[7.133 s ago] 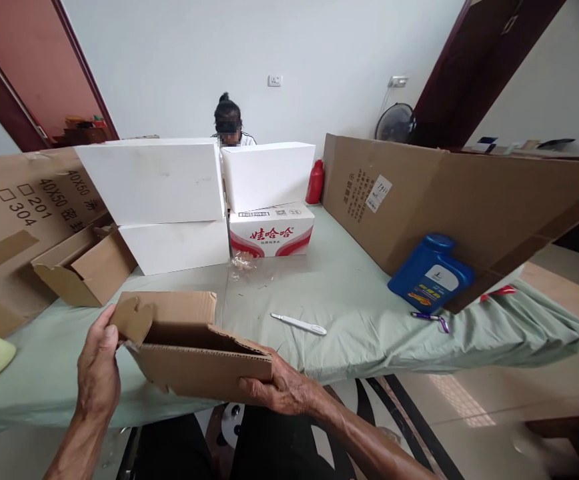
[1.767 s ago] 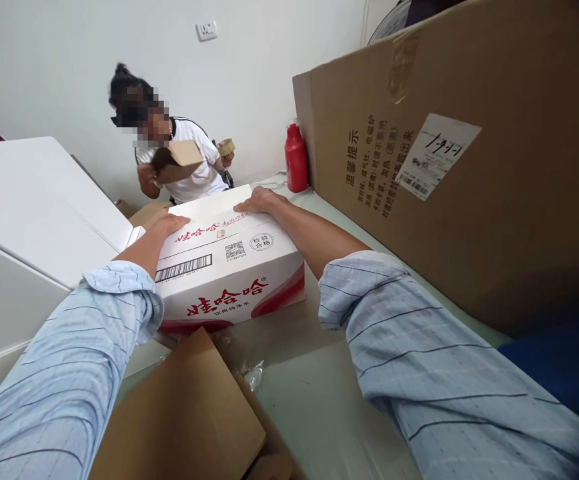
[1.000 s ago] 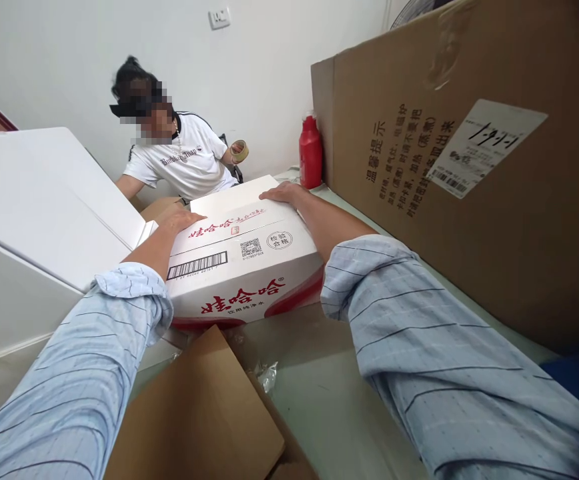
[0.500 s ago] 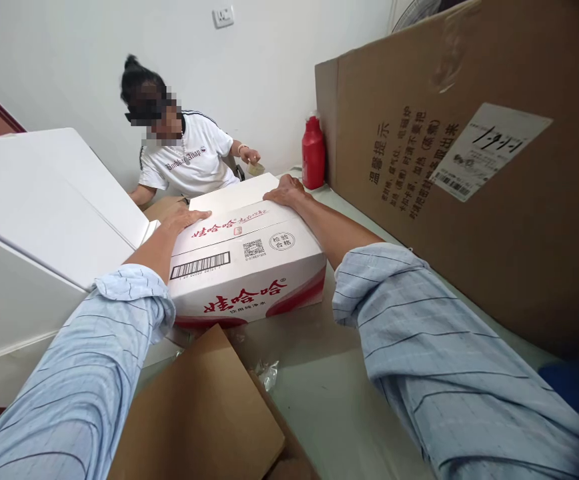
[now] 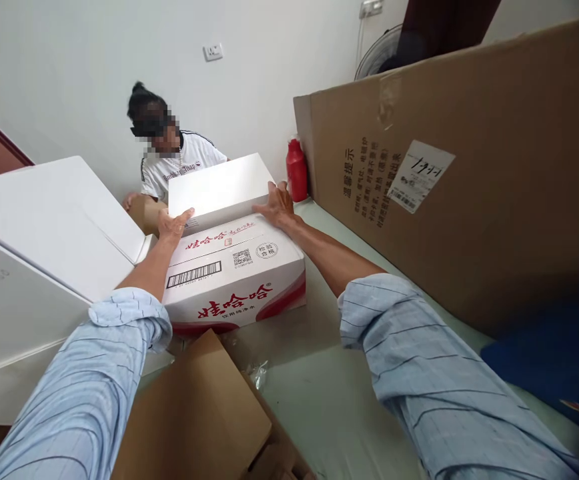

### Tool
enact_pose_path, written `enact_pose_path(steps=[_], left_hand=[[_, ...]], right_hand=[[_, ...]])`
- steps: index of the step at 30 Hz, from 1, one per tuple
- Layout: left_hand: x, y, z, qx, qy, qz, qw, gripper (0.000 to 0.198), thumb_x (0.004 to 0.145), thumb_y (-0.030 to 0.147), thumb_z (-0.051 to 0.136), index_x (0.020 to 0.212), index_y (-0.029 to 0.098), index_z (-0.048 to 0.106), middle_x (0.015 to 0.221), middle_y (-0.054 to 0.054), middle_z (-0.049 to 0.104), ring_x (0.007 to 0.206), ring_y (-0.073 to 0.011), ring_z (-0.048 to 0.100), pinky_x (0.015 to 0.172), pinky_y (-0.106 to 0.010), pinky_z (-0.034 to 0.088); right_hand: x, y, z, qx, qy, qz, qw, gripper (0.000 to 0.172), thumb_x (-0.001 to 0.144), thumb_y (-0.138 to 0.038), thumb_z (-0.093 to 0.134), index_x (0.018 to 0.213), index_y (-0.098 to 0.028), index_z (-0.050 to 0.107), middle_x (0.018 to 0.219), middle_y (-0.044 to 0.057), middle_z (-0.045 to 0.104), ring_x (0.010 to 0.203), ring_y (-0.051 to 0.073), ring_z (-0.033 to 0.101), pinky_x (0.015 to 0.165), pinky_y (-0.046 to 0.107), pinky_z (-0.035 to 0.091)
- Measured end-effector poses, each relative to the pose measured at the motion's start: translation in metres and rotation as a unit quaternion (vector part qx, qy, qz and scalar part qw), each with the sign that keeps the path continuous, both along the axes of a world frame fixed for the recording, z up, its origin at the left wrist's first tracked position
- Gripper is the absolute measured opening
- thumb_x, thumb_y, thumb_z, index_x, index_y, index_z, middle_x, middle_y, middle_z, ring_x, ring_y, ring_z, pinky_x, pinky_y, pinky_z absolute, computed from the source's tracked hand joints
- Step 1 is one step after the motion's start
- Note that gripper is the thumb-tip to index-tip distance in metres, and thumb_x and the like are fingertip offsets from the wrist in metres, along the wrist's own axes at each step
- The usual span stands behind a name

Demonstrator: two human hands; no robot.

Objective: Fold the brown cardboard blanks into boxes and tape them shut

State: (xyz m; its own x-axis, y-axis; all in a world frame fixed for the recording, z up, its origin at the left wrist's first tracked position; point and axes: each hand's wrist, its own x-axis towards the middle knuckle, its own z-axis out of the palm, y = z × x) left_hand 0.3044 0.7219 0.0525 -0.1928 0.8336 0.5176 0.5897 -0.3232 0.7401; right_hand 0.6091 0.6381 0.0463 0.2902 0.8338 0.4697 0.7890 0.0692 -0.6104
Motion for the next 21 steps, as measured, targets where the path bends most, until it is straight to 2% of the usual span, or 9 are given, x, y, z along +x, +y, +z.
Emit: enact_pose_path(steps=[3, 6, 9, 11, 13, 16, 19, 21], left_hand=[[0.013, -0.013, 0.008, 0.029, -0.05, 0.019, 0.998, 0.059, 0.076, 0.037, 0.092, 0.115, 0.013, 0.055, 0.126, -0.019, 0.068, 0.126, -0.0369, 0.065, 0.113, -0.051, 0.055], [0.021, -0.04, 0.019, 0.072, -0.075, 0.004, 0.995, 0.063, 0.076, 0.036, 0.092, 0.119, 0.015, 0.051, 0.136, -0.019, 0.065, 0.131, -0.0339, 0.064, 0.115, -0.048, 0.054], [0.015, -0.083, 0.028, 0.109, -0.083, -0.014, 0.991, 0.066, 0.077, 0.037, 0.092, 0.123, 0.017, 0.05, 0.139, -0.018, 0.064, 0.132, -0.0334, 0.064, 0.117, -0.049, 0.054], [0.003, -0.119, 0.028, 0.137, -0.08, -0.024, 0.987, 0.072, 0.076, 0.04, 0.092, 0.128, 0.018, 0.049, 0.14, -0.018, 0.063, 0.134, -0.0347, 0.063, 0.118, -0.052, 0.053], [-0.013, -0.157, 0.019, 0.171, -0.06, -0.047, 0.982, 0.081, 0.075, 0.044, 0.092, 0.136, 0.02, 0.045, 0.144, -0.018, 0.061, 0.136, -0.0358, 0.062, 0.118, -0.053, 0.053], [-0.033, -0.209, -0.008, 0.183, -0.025, -0.064, 0.981, 0.09, 0.076, 0.047, 0.089, 0.146, 0.02, 0.038, 0.149, -0.02, 0.058, 0.138, -0.0349, 0.062, 0.12, -0.052, 0.052], [-0.046, -0.244, -0.038, 0.159, -0.02, -0.061, 0.985, 0.089, 0.078, 0.044, 0.086, 0.148, 0.018, 0.037, 0.147, -0.021, 0.06, 0.135, -0.0338, 0.065, 0.118, -0.052, 0.054], [-0.053, -0.259, -0.051, 0.143, -0.015, -0.067, 0.987, 0.085, 0.08, 0.041, 0.084, 0.148, 0.019, 0.038, 0.146, -0.02, 0.061, 0.133, -0.0326, 0.067, 0.116, -0.051, 0.056]], right_hand=[[0.008, -0.014, 0.009, 0.057, 0.03, -0.008, 0.998, 0.065, 0.086, -0.038, 0.084, 0.14, -0.012, 0.06, 0.141, 0.02, 0.054, 0.126, 0.035, 0.062, 0.112, 0.053, 0.055], [0.021, -0.034, 0.025, 0.148, 0.059, -0.017, 0.987, 0.073, 0.087, -0.036, 0.082, 0.151, -0.011, 0.055, 0.142, 0.02, 0.054, 0.134, 0.037, 0.058, 0.118, 0.056, 0.052], [0.026, -0.065, 0.037, 0.232, 0.092, 0.0, 0.968, 0.08, 0.089, -0.039, 0.079, 0.158, -0.013, 0.049, 0.146, 0.02, 0.054, 0.141, 0.038, 0.054, 0.122, 0.058, 0.051], [0.022, -0.093, 0.035, 0.269, 0.121, 0.02, 0.955, 0.078, 0.092, -0.046, 0.076, 0.159, -0.015, 0.05, 0.146, 0.019, 0.054, 0.139, 0.036, 0.055, 0.12, 0.058, 0.053], [0.013, -0.124, 0.021, 0.283, 0.163, 0.032, 0.945, 0.075, 0.093, -0.052, 0.073, 0.156, -0.017, 0.053, 0.145, 0.019, 0.054, 0.136, 0.035, 0.057, 0.114, 0.056, 0.057], [-0.001, -0.165, -0.012, 0.252, 0.225, 0.043, 0.94, 0.07, 0.092, -0.057, 0.072, 0.148, -0.018, 0.058, 0.141, 0.017, 0.055, 0.132, 0.034, 0.06, 0.112, 0.055, 0.058], [-0.009, -0.19, -0.039, 0.215, 0.249, 0.049, 0.943, 0.062, 0.089, -0.057, 0.072, 0.137, -0.02, 0.062, 0.136, 0.015, 0.057, 0.13, 0.033, 0.062, 0.116, 0.054, 0.054], [-0.014, -0.199, -0.048, 0.201, 0.254, 0.061, 0.944, 0.059, 0.087, -0.056, 0.073, 0.133, -0.022, 0.059, 0.138, 0.016, 0.059, 0.13, 0.033, 0.062, 0.115, 0.053, 0.054]])
